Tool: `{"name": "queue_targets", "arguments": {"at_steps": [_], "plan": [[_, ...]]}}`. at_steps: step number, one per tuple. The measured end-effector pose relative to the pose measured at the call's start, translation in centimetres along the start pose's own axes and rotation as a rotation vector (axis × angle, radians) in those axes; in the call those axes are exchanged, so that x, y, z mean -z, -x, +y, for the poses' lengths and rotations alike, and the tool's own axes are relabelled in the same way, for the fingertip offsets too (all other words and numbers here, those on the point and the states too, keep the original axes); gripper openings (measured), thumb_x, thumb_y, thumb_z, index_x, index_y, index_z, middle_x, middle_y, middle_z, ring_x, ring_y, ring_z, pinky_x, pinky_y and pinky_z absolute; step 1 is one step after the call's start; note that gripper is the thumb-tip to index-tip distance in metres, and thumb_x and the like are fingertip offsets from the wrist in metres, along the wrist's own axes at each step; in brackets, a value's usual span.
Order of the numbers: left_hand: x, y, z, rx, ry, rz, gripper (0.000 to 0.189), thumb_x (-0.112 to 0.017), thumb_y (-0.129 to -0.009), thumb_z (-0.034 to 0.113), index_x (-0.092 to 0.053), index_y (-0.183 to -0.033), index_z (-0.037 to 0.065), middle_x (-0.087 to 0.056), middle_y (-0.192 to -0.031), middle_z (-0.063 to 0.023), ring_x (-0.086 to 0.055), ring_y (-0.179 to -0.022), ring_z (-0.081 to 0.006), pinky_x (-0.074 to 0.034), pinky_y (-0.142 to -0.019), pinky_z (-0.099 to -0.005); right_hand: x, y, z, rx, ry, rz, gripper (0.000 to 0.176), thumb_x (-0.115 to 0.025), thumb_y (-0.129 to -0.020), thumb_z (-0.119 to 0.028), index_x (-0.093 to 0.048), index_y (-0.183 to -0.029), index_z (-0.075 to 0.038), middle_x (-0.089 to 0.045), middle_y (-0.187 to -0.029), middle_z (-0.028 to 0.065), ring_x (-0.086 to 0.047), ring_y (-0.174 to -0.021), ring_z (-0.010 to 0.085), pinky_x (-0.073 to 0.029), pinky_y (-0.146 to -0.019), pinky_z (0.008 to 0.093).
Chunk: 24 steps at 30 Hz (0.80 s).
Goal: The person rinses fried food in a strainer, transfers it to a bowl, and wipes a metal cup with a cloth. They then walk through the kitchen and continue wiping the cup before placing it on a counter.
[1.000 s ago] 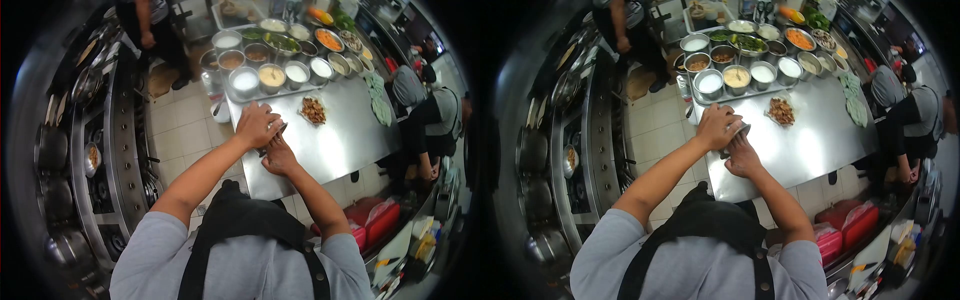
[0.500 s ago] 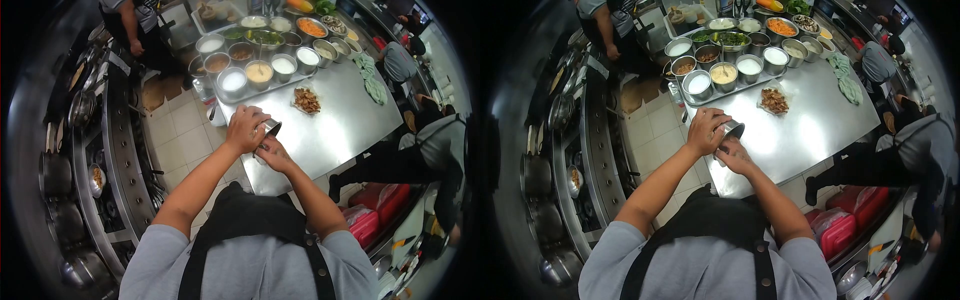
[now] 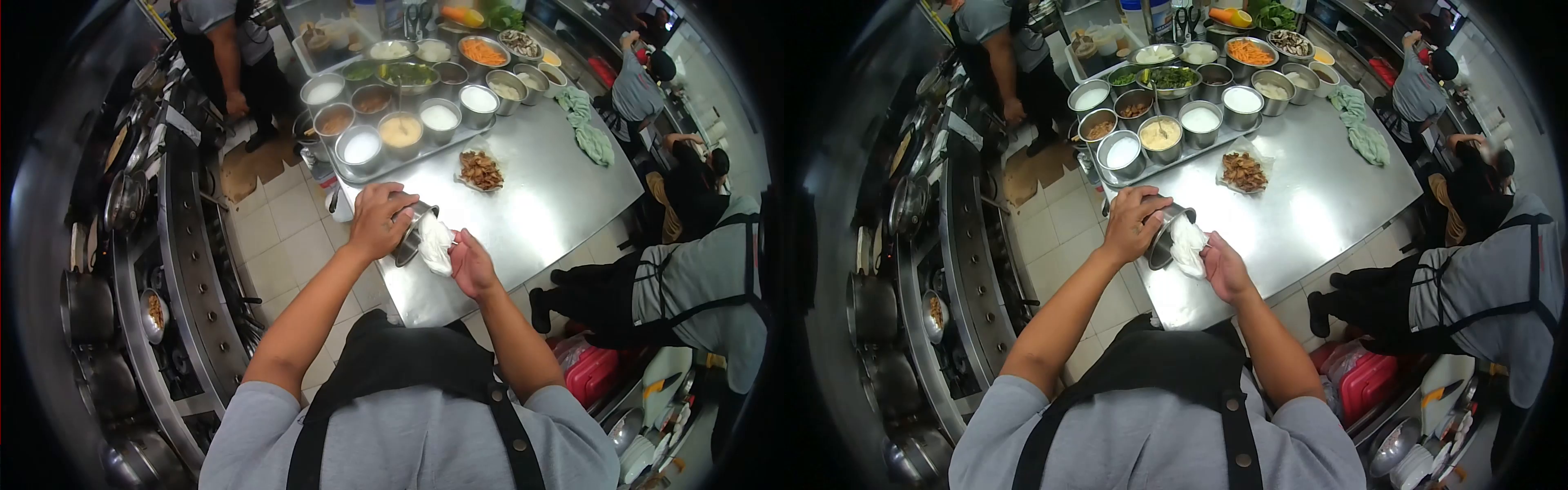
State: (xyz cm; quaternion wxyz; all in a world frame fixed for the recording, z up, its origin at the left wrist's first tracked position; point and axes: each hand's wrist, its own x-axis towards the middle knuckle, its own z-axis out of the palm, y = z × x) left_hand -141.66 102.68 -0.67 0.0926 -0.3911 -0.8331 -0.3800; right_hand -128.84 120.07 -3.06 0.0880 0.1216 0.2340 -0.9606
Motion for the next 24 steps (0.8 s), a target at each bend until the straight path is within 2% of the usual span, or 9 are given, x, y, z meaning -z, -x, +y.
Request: {"name": "queue_targets", "arguments": {"at_steps": [2,6,8,11,14,16,20,22,24], "plan": [[-0.2,0.1,0.3,-0.01,-0.007,-0.033,0.027,-0.063,-0.079,0.026,-0.069,-0.104,0.014,-0.057,-0.115,-0.0105,-0.047,-0.11,-0.0301,-0.03,-0.099,-0.0445,0.8,-0.4,1.0,0.047,0.434,0.178,0.033,-0.058,-0.089,-0.015,-0.05,-0.116,0.001,-0.061,-0.107,0.0072,-0.059,-0.094,0.0133,-0.046,-0.083,0.0269],[-0.1,0.1,0.8,-0.056,-0.041,0.016,0.037,-0.063,-0.08,0.034,-0.064,-0.112,0.014,-0.051,-0.124,-0.0121,-0.041,-0.121,-0.0334,-0.02,-0.105,-0.0533,0.8,-0.6,1.2,0.168,0.494,0.31,0.033,-0.062,-0.089,-0.02,-0.054,-0.113,0.002,-0.063,-0.103,0.0073,-0.059,-0.09,0.0119,-0.045,-0.083,0.0256],[0.1,0.4,1.1,-0.094,0.043,0.08,0.044,-0.066,-0.077,0.04,-0.062,-0.113,0.015,-0.05,-0.125,-0.0115,-0.037,-0.125,-0.0344,-0.016,-0.106,-0.0558,0.1,0.0,0.7,0.348,0.507,0.453,0.028,-0.062,-0.089,-0.017,-0.057,-0.108,0.002,-0.065,-0.098,0.0075,-0.059,-0.086,0.0114,-0.046,-0.081,0.0247],[0.5,0.7,3.4,-0.104,0.072,0.031,0.049,-0.068,-0.075,0.043,-0.061,-0.113,0.013,-0.05,-0.125,-0.0108,-0.037,-0.126,-0.034,-0.012,-0.107,-0.0573,-2.4,1.0,0.0,0.465,0.576,0.359,0.027,-0.06,-0.091,-0.015,-0.056,-0.108,0.004,-0.065,-0.093,0.0082,-0.06,-0.08,0.0119,-0.048,-0.075,0.0241],[-0.7,1.3,3.4,-0.091,0.115,-0.021,0.042,-0.07,-0.075,0.039,-0.065,-0.102,0.007,-0.052,-0.124,-0.0111,-0.037,-0.126,-0.0326,-0.007,-0.107,-0.057,-3.4,1.0,0.0,0.46,0.591,0.191,0.025,-0.059,-0.091,-0.015,-0.056,-0.108,0.003,-0.064,-0.093,0.0082,-0.06,-0.08,0.012,-0.049,-0.075,0.0247],[-1.4,1.6,2.2,-0.063,0.206,-0.074,0.032,-0.07,-0.077,0.034,-0.067,-0.089,0.005,-0.053,-0.123,-0.0103,-0.037,-0.127,-0.031,-0.005,-0.108,-0.0547,-3.0,0.6,-0.3,0.48,0.507,0.201,0.024,-0.058,-0.092,-0.016,-0.055,-0.107,0.003,-0.064,-0.094,0.0085,-0.061,-0.081,0.0124,-0.049,-0.076,0.0255],[-1.1,1.6,0.7,-0.049,0.215,-0.106,0.037,-0.067,-0.08,0.035,-0.065,-0.102,0.006,-0.052,-0.124,-0.0101,-0.037,-0.127,-0.0302,-0.009,-0.108,-0.0536,-1.8,1.1,-1.7,0.453,0.331,0.238,0.024,-0.053,-0.092,-0.016,-0.051,-0.109,0.0,-0.063,-0.103,0.0101,-0.061,-0.09,0.0165,-0.05,-0.081,0.0321],[0.5,0.8,2.7,-0.118,0.206,-0.139,0.042,-0.062,-0.084,0.034,-0.059,-0.116,0.007,-0.051,-0.125,-0.0117,-0.039,-0.125,-0.0304,-0.017,-0.107,-0.049,-1.6,1.4,-2.0,0.444,0.26,0.284,0.028,-0.05,-0.091,-0.017,-0.05,-0.113,0.0,-0.061,-0.109,0.0107,-0.06,-0.097,0.0191,-0.048,-0.085,0.035],[0.2,0.3,1.7,-0.095,0.211,-0.094,0.044,-0.06,-0.085,0.033,-0.056,-0.121,0.009,-0.051,-0.125,-0.0118,-0.04,-0.123,-0.0309,-0.02,-0.106,-0.0469,-1.6,1.7,-2.3,0.487,0.229,0.327,0.028,-0.052,-0.09,-0.017,-0.05,-0.113,0.0,-0.06,-0.11,0.0104,-0.06,-0.099,0.0202,-0.047,-0.086,0.0345]]}}
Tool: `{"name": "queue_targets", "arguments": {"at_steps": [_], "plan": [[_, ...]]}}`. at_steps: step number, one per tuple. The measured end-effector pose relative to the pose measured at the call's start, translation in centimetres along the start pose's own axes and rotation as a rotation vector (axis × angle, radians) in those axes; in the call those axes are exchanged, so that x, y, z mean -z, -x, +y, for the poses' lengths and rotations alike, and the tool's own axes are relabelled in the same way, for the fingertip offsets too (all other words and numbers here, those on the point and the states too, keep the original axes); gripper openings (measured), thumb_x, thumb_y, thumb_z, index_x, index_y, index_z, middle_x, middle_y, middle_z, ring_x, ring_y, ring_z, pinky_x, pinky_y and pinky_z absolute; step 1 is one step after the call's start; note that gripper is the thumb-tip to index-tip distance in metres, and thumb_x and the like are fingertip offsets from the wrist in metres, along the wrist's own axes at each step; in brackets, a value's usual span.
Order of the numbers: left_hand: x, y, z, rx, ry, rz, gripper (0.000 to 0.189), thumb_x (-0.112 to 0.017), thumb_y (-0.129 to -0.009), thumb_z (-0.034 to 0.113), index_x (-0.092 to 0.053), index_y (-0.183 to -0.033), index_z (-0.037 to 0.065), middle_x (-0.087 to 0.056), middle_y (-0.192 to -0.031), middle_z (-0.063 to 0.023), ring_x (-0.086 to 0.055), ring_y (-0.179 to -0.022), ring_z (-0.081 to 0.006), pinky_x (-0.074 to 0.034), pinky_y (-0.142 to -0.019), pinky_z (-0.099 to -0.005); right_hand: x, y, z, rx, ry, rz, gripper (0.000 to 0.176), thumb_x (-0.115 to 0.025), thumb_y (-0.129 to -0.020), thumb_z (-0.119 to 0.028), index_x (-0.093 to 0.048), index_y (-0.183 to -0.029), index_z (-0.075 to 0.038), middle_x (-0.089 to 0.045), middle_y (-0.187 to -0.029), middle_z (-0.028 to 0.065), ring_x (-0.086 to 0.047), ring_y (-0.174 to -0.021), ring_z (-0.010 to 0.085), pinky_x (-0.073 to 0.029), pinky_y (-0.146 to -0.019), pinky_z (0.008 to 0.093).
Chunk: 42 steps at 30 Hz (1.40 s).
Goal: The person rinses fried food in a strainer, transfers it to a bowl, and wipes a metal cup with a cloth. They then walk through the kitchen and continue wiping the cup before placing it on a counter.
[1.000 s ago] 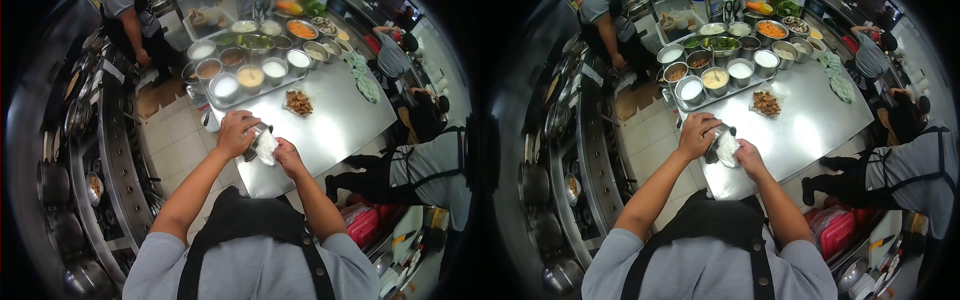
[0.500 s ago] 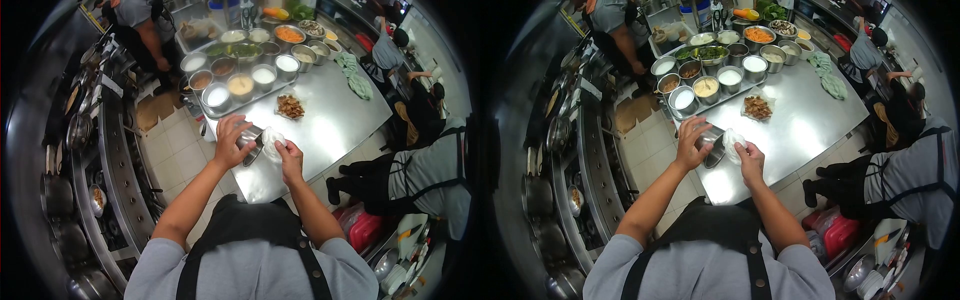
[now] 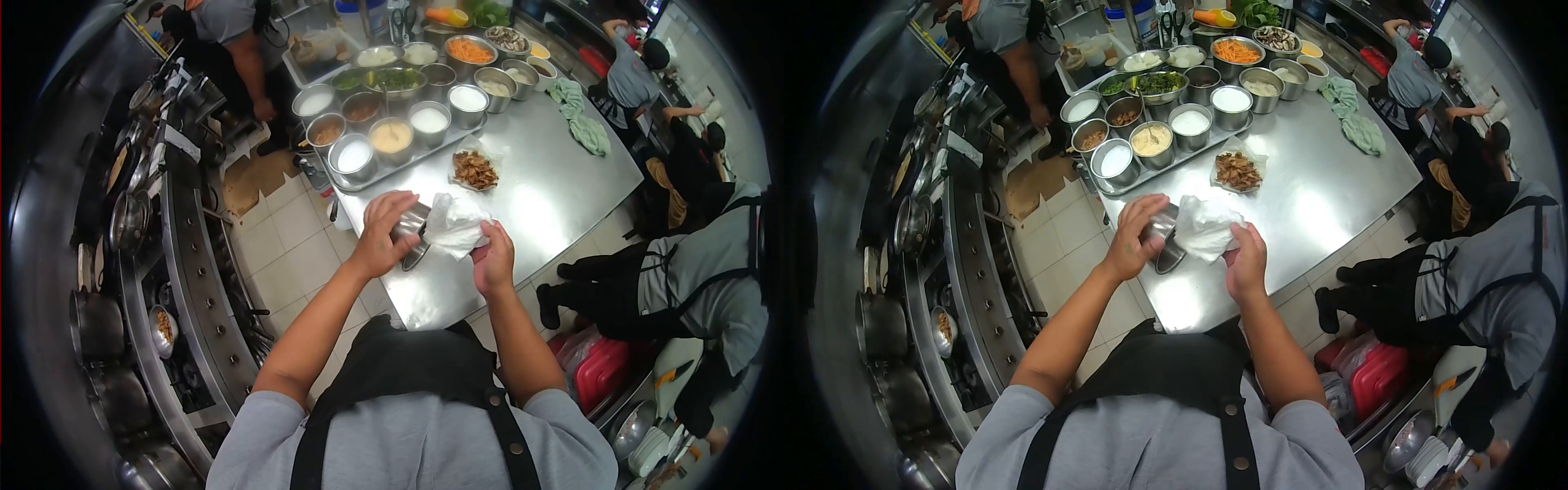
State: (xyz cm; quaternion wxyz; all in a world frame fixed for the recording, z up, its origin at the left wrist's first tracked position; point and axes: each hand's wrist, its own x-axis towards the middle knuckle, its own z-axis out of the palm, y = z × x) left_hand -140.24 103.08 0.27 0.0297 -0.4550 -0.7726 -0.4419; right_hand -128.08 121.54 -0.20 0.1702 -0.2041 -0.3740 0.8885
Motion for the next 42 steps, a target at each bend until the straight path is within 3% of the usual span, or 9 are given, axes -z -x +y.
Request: {"name": "queue_targets", "arguments": {"at_steps": [3,7,14,19,21,25,27,36,42], "plan": [[-0.8,-0.8,-1.0,0.098,-0.101,0.053,0.042,-0.059,-0.084,0.028,-0.056,-0.121,0.009,-0.052,-0.123,-0.0101,-0.044,-0.117,-0.0304,-0.027,-0.101,-0.0411,0.5,-0.2,0.8,0.059,-0.002,0.095,0.026,-0.053,-0.089,-0.014,-0.051,-0.111,0.0,-0.061,-0.107,0.0103,-0.061,-0.098,0.0214,-0.047,-0.086,0.0323],[-1.3,-1.6,-1.5,0.101,-0.258,-0.002,0.033,-0.057,-0.081,0.019,-0.063,-0.112,0.01,-0.056,-0.117,-0.0077,-0.047,-0.113,-0.0277,-0.031,-0.098,-0.0407,1.9,-0.7,6.6,0.843,1.289,-0.244,0.025,-0.061,-0.082,-0.007,-0.054,-0.105,-0.001,-0.06,-0.105,0.0192,-0.061,-0.093,0.0355,-0.05,-0.08,0.0389],[-1.6,-1.2,-1.0,0.061,-0.174,0.063,0.031,-0.054,-0.077,0.012,-0.065,-0.106,0.01,-0.059,-0.116,-0.0095,-0.052,-0.106,-0.0302,-0.041,-0.091,-0.0385,0.7,-4.7,9.3,0.687,1.835,-0.817,0.027,-0.053,-0.081,-0.021,-0.061,-0.094,0.001,-0.058,-0.102,0.0197,-0.054,-0.1,0.0343,-0.038,-0.094,0.0456],[-1.8,1.6,-2.7,-0.073,-0.165,0.217,0.032,-0.048,-0.083,0.02,-0.062,-0.108,0.006,-0.057,-0.118,-0.014,-0.05,-0.108,-0.0343,-0.036,-0.097,-0.0431,-1.7,-3.9,12.8,0.087,1.489,-0.715,0.037,-0.039,-0.088,-0.012,-0.05,-0.123,-0.005,-0.059,-0.116,0.0129,-0.055,-0.11,0.0255,-0.04,-0.095,0.0379],[-2.5,3.5,-3.7,-0.122,-0.167,0.299,0.034,-0.046,-0.084,0.023,-0.061,-0.108,0.005,-0.056,-0.118,-0.0157,-0.049,-0.11,-0.0359,-0.034,-0.099,-0.0456,-0.5,-4.6,15.5,-0.565,-0.365,-0.485,0.036,-0.038,-0.09,-0.009,-0.05,-0.124,-0.007,-0.056,-0.123,0.0098,-0.055,-0.11,0.0192,-0.043,-0.094,0.0337],[-1.2,5.1,-2.8,-0.13,-0.191,0.368,0.035,-0.046,-0.085,0.026,-0.058,-0.108,0.003,-0.056,-0.116,-0.0174,-0.048,-0.109,-0.0373,-0.031,-0.1,-0.0487,-3.0,-1.5,12.4,-0.462,-0.2,-0.491,0.038,-0.04,-0.09,-0.008,-0.048,-0.128,-0.006,-0.056,-0.12,0.0054,-0.055,-0.108,0.0162,-0.043,-0.093,0.0303],[0.5,3.9,-1.3,0.009,-0.234,0.24,0.032,-0.052,-0.085,0.023,-0.058,-0.109,0.003,-0.056,-0.113,-0.0186,-0.05,-0.107,-0.0376,-0.032,-0.1,-0.0466,-2.7,-0.3,13.1,-0.116,0.51,-0.479,0.019,-0.045,-0.081,-0.004,-0.056,-0.066,-0.006,-0.054,-0.067,0.0049,-0.047,-0.056,0.0124,-0.038,-0.054,0.0268],[-0.2,2.2,-1.7,-0.063,-0.26,0.17,0.027,-0.048,-0.086,0.013,-0.063,-0.108,0.007,-0.06,-0.116,-0.0119,-0.052,-0.107,-0.0334,-0.042,-0.092,-0.0405,-4.6,0.9,9.4,-0.386,-0.654,-0.332,0.021,-0.047,-0.085,-0.008,-0.056,-0.104,-0.003,-0.063,-0.102,0.0088,-0.06,-0.096,0.0166,-0.045,-0.085,0.0266],[-0.9,3.7,-1.5,0.005,-0.183,0.168,0.04,-0.056,-0.084,0.019,-0.051,-0.122,0.007,-0.048,-0.126,-0.0179,-0.048,-0.111,-0.0381,-0.037,-0.097,-0.0443,-3.5,1.1,8.7,-0.068,0.235,-0.286,0.015,-0.055,-0.087,-0.013,-0.058,-0.098,-0.003,-0.062,-0.086,0.0036,-0.054,-0.076,0.0094,-0.043,-0.07,0.029]]}}
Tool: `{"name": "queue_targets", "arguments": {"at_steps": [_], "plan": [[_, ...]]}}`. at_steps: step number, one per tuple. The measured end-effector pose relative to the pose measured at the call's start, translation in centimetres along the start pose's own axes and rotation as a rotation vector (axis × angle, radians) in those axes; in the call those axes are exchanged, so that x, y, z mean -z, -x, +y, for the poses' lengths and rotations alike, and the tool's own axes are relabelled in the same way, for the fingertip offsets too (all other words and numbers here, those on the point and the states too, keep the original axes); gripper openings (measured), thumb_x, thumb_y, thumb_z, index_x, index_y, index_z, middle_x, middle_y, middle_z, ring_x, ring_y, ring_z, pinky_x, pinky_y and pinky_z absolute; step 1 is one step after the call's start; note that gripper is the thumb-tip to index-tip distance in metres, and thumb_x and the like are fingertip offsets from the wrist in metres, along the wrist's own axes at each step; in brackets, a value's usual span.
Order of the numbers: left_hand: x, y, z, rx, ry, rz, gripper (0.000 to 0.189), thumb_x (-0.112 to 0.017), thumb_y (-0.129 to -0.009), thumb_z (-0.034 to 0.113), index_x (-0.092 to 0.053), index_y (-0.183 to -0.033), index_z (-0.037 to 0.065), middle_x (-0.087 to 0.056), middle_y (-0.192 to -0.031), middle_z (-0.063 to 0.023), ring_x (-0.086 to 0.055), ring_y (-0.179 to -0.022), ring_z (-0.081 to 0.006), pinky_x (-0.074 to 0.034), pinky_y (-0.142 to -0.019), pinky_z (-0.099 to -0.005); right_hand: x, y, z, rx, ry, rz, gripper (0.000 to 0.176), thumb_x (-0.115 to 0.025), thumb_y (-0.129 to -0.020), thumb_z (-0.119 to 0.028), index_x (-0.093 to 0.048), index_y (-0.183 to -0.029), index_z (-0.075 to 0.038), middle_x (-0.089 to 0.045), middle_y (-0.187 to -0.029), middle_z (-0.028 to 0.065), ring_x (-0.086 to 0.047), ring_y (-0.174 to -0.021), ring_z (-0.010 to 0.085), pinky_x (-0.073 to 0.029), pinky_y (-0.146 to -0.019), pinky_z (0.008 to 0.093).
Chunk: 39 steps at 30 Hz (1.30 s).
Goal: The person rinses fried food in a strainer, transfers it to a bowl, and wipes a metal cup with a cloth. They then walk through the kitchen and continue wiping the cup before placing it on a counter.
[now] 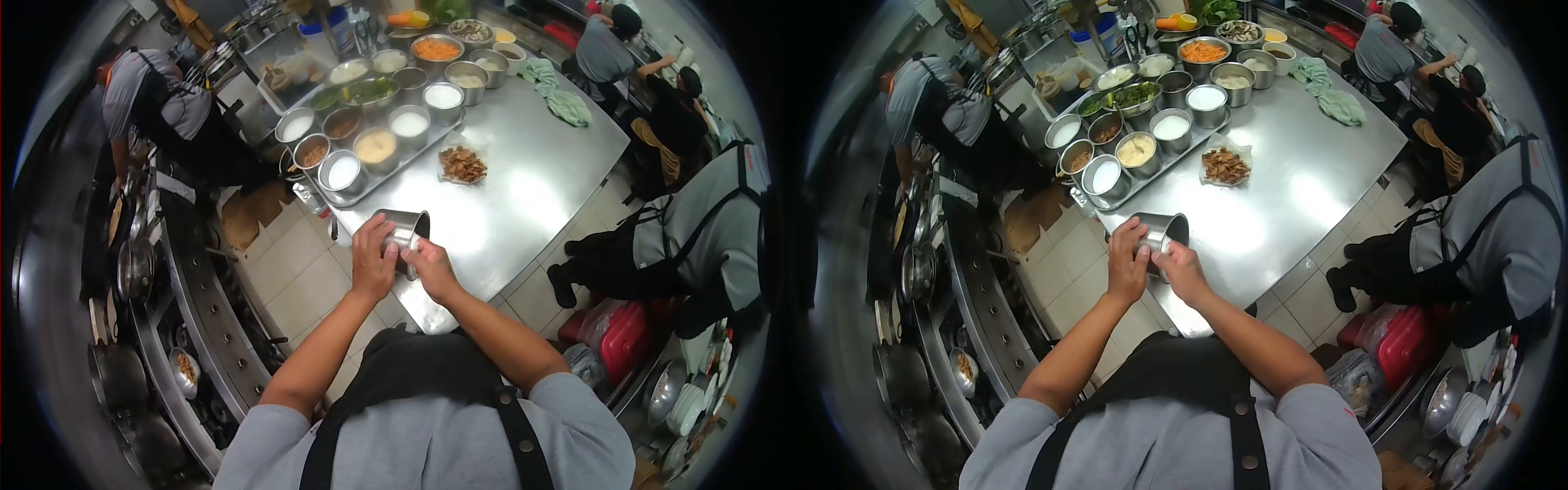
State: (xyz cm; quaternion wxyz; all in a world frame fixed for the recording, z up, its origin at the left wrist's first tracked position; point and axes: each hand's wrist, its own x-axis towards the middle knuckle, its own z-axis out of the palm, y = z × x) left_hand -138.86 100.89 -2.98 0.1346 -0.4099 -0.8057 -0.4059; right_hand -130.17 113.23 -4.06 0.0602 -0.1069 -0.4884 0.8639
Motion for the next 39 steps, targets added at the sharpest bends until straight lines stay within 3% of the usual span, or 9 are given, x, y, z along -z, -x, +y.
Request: {"name": "queue_targets", "arguments": {"at_steps": [5,11,17,19,23,26,30,32,39], "plan": [[1.7,-4.0,2.4,0.344,0.013,-0.354,0.064,-0.076,-0.068,0.035,-0.055,-0.125,0.015,-0.038,-0.134,-0.0257,-0.045,-0.118,-0.0428,-0.04,-0.097,-0.0427,0.7,1.0,1.8,0.256,0.689,-0.07,0.016,-0.058,-0.088,-0.016,-0.056,-0.091,0.0,-0.055,-0.062,0.0111,-0.048,-0.055,0.0172,-0.039,-0.053,0.035],[0.5,-2.0,-4.2,0.312,0.24,-0.084,0.055,-0.07,-0.077,0.026,-0.054,-0.127,0.01,-0.05,-0.125,-0.0135,-0.051,-0.114,-0.0263,-0.037,-0.099,-0.0326,4.8,0.1,0.4,0.184,0.759,-0.231,0.024,-0.057,-0.088,-0.02,-0.06,-0.101,-0.001,-0.059,-0.067,0.0142,-0.057,-0.061,0.02,-0.045,-0.06,0.032],[0.6,-0.8,-4.7,0.638,0.759,-0.116,0.052,-0.052,-0.094,0.039,-0.045,-0.137,0.009,-0.046,-0.134,-0.0095,-0.042,-0.122,-0.0169,-0.031,-0.103,-0.0297,1.8,-2.3,-1.8,0.254,0.747,0.451,0.019,-0.054,-0.083,-0.014,-0.059,-0.09,0.003,-0.059,-0.074,0.0225,-0.057,-0.067,0.0355,-0.044,-0.063,0.0422],[-0.8,0.5,-5.2,0.758,0.954,-0.101,0.057,-0.052,-0.094,0.04,-0.042,-0.138,0.005,-0.046,-0.135,-0.0087,-0.041,-0.123,-0.0163,-0.03,-0.105,-0.0291,-0.2,-3.0,-0.8,0.635,0.802,0.221,0.014,-0.053,-0.083,-0.009,-0.057,-0.081,0.004,-0.058,-0.076,0.0192,-0.056,-0.065,0.033,-0.045,-0.062,0.0398],[-0.9,0.1,-1.8,0.723,0.921,-0.128,0.055,-0.052,-0.094,0.034,-0.04,-0.138,0.003,-0.049,-0.132,-0.01,-0.043,-0.122,-0.0174,-0.031,-0.104,-0.0287,-0.8,-6.7,2.7,0.499,1.063,0.085,0.015,-0.051,-0.078,-0.006,-0.061,-0.085,0.002,-0.058,-0.088,0.026,-0.055,-0.087,0.0422,-0.045,-0.077,0.046],[-0.5,0.5,-2.9,0.767,0.926,-0.091,0.055,-0.054,-0.092,0.031,-0.041,-0.138,0.003,-0.052,-0.128,-0.0105,-0.047,-0.118,-0.0183,-0.034,-0.101,-0.0275,-0.7,-7.3,1.3,0.274,1.157,-0.448,0.017,-0.052,-0.08,-0.01,-0.061,-0.087,0.003,-0.059,-0.098,0.0264,-0.055,-0.097,0.0396,-0.045,-0.081,0.0438],[-0.9,0.5,-3.4,0.772,0.888,-0.069,0.051,-0.056,-0.089,0.023,-0.045,-0.135,0.003,-0.053,-0.126,-0.0109,-0.05,-0.114,-0.0182,-0.037,-0.098,-0.0272,-0.1,-8.0,1.5,0.205,1.292,-0.469,0.016,-0.054,-0.081,-0.012,-0.063,-0.087,0.001,-0.06,-0.096,0.0229,-0.058,-0.093,0.0353,-0.047,-0.081,0.0404],[-1.0,0.5,-3.3,0.719,0.885,-0.034,0.05,-0.057,-0.088,0.02,-0.046,-0.134,0.003,-0.053,-0.126,-0.0111,-0.051,-0.113,-0.018,-0.037,-0.098,-0.0276,0.6,-8.8,0.6,0.852,1.835,-0.518,0.018,-0.06,-0.078,-0.019,-0.065,-0.082,-0.002,-0.062,-0.09,0.0175,-0.062,-0.085,0.0301,-0.051,-0.071,0.0376],[-2.5,0.6,-1.9,0.535,0.841,0.069,0.046,-0.055,-0.088,0.017,-0.049,-0.132,0.005,-0.051,-0.127,-0.0122,-0.051,-0.111,-0.0195,-0.036,-0.1,-0.0304,1.3,-6.7,0.7,0.216,1.827,-0.268,0.016,-0.061,-0.078,-0.014,-0.067,-0.082,0.0,-0.065,-0.086,0.0183,-0.064,-0.086,0.0309,-0.053,-0.069,0.038]]}}
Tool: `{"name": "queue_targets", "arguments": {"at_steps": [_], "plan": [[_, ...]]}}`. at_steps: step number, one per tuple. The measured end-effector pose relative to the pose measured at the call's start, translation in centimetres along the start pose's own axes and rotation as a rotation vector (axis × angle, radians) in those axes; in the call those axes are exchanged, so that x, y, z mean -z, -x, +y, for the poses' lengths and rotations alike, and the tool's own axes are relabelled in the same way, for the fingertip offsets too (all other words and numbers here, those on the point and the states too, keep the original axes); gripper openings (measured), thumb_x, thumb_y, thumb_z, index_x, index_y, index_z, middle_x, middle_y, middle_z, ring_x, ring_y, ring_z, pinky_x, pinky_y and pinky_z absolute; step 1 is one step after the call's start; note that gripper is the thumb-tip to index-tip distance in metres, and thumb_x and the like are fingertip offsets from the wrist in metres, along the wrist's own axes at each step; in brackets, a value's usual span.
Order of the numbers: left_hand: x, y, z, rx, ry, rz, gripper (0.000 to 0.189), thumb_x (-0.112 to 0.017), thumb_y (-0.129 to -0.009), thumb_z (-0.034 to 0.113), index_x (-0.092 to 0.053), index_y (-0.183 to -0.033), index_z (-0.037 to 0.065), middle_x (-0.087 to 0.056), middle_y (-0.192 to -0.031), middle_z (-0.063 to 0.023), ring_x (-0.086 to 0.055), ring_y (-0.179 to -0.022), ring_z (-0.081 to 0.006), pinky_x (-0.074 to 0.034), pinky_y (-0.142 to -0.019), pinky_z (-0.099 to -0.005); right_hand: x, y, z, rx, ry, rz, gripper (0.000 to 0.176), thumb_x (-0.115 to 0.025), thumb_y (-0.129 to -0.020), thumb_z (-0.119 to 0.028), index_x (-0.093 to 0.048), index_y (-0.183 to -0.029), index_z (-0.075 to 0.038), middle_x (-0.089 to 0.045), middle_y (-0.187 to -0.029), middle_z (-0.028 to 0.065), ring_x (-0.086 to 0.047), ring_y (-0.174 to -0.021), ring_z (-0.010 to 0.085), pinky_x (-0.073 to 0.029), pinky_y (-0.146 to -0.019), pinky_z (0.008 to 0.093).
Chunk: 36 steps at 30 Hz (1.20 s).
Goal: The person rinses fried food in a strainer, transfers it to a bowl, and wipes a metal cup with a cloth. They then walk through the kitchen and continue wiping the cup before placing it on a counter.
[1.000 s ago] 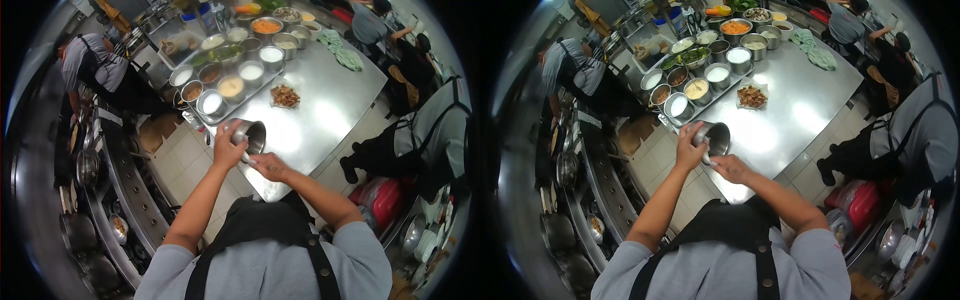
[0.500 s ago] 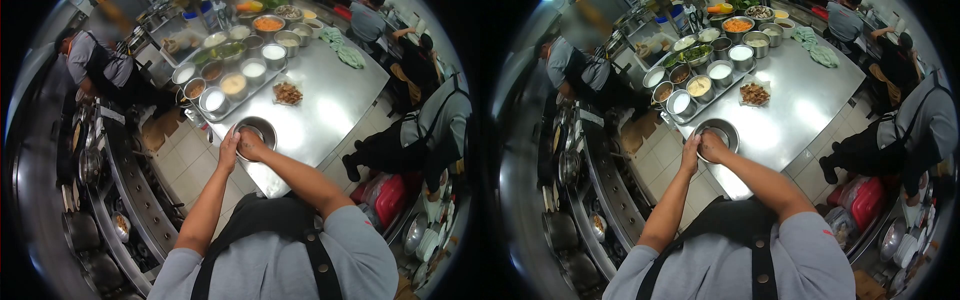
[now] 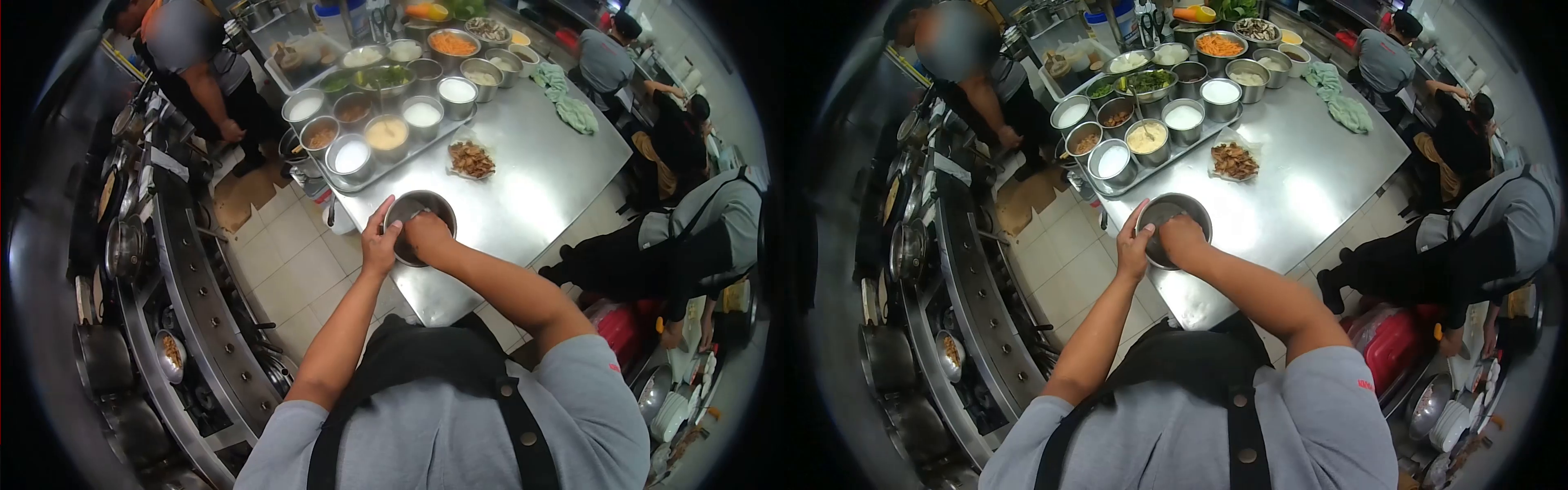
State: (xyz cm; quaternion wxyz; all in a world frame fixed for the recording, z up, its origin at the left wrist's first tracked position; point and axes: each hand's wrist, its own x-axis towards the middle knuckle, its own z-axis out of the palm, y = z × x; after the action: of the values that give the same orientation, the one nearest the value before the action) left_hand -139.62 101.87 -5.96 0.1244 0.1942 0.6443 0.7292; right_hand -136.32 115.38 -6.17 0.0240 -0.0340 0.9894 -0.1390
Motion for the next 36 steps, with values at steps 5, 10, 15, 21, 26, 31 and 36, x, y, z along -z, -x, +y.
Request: {"name": "queue_targets", "arguments": {"at_steps": [5,10,15,21,26,31,36], "plan": [[0.6,-0.7,-0.7,-0.191,-0.254,0.004,0.045,-0.053,-0.092,0.025,-0.049,-0.131,0.004,-0.05,-0.126,-0.0132,-0.048,-0.115,-0.0214,-0.034,-0.101,-0.0328,1.7,-0.2,-2.0,-0.14,-0.671,-0.126,0.019,-0.059,-0.078,-0.013,-0.064,-0.082,0.005,-0.065,-0.082,0.0212,-0.064,-0.081,0.0298,-0.05,-0.071,0.0379],[2.1,-1.8,-0.6,-0.032,0.001,0.256,0.046,-0.049,-0.093,0.028,-0.046,-0.13,0.002,-0.051,-0.126,-0.0135,-0.051,-0.115,-0.0255,-0.039,-0.098,-0.0335,6.8,2.2,-2.3,-0.032,-0.837,0.047,0.011,-0.057,-0.074,-0.004,-0.058,-0.083,0.002,-0.064,-0.085,0.0175,-0.059,-0.08,0.0383,-0.046,-0.072,0.0375],[2.6,-2.0,0.6,0.441,0.805,0.251,0.039,-0.043,-0.082,0.022,-0.051,-0.111,-0.002,-0.057,-0.11,-0.0177,-0.057,-0.1,-0.0352,-0.047,-0.085,-0.0539,4.8,7.0,-2.4,0.002,-0.371,0.827,0.026,-0.051,-0.074,0.003,-0.055,-0.1,0.004,-0.055,-0.112,0.0255,-0.053,-0.103,0.0434,-0.045,-0.088,0.0436],[-1.5,1.7,1.8,0.738,1.104,-0.273,0.019,-0.04,-0.086,0.023,-0.052,-0.092,0.009,-0.058,-0.089,-0.0047,-0.056,-0.078,-0.017,-0.044,-0.068,-0.0284,4.6,7.5,-7.0,0.046,-0.106,0.774,0.055,-0.047,-0.091,-0.033,-0.045,-0.122,0.011,-0.038,-0.131,0.029,-0.029,-0.13,0.0472,-0.023,-0.105,0.0582],[-2.0,4.4,4.4,0.821,0.74,-0.007,0.004,-0.048,-0.079,0.012,-0.05,-0.077,0.009,-0.059,-0.085,-0.0079,-0.056,-0.068,-0.0235,-0.049,-0.057,-0.0365,9.0,7.4,-6.5,-0.059,-0.146,0.954,0.062,-0.041,-0.094,-0.043,-0.043,-0.123,0.012,-0.047,-0.126,0.0303,-0.044,-0.119,0.0456,-0.031,-0.102,0.0509],[1.2,4.8,6.0,0.634,0.583,-0.391,0.04,-0.05,-0.07,0.002,-0.055,-0.11,-0.002,-0.061,-0.095,-0.0136,-0.061,-0.083,-0.0274,-0.051,-0.075,-0.0412,13.4,7.1,-1.7,-0.232,-0.662,0.194,0.058,-0.039,-0.093,-0.053,-0.056,-0.077,0.0,-0.062,-0.079,0.0155,-0.061,-0.077,0.031,-0.045,-0.071,0.0401],[2.4,3.5,5.2,0.533,0.41,-0.4,0.04,-0.053,-0.071,-0.001,-0.055,-0.111,-0.005,-0.063,-0.098,-0.0115,-0.062,-0.084,-0.0192,-0.05,-0.075,-0.0294,13.5,7.9,0.5,-0.415,-1.049,-0.207,0.059,-0.041,-0.094,-0.054,-0.061,-0.083,0.0,-0.064,-0.084,0.0106,-0.059,-0.079,0.0161,-0.046,-0.074,0.032]]}}
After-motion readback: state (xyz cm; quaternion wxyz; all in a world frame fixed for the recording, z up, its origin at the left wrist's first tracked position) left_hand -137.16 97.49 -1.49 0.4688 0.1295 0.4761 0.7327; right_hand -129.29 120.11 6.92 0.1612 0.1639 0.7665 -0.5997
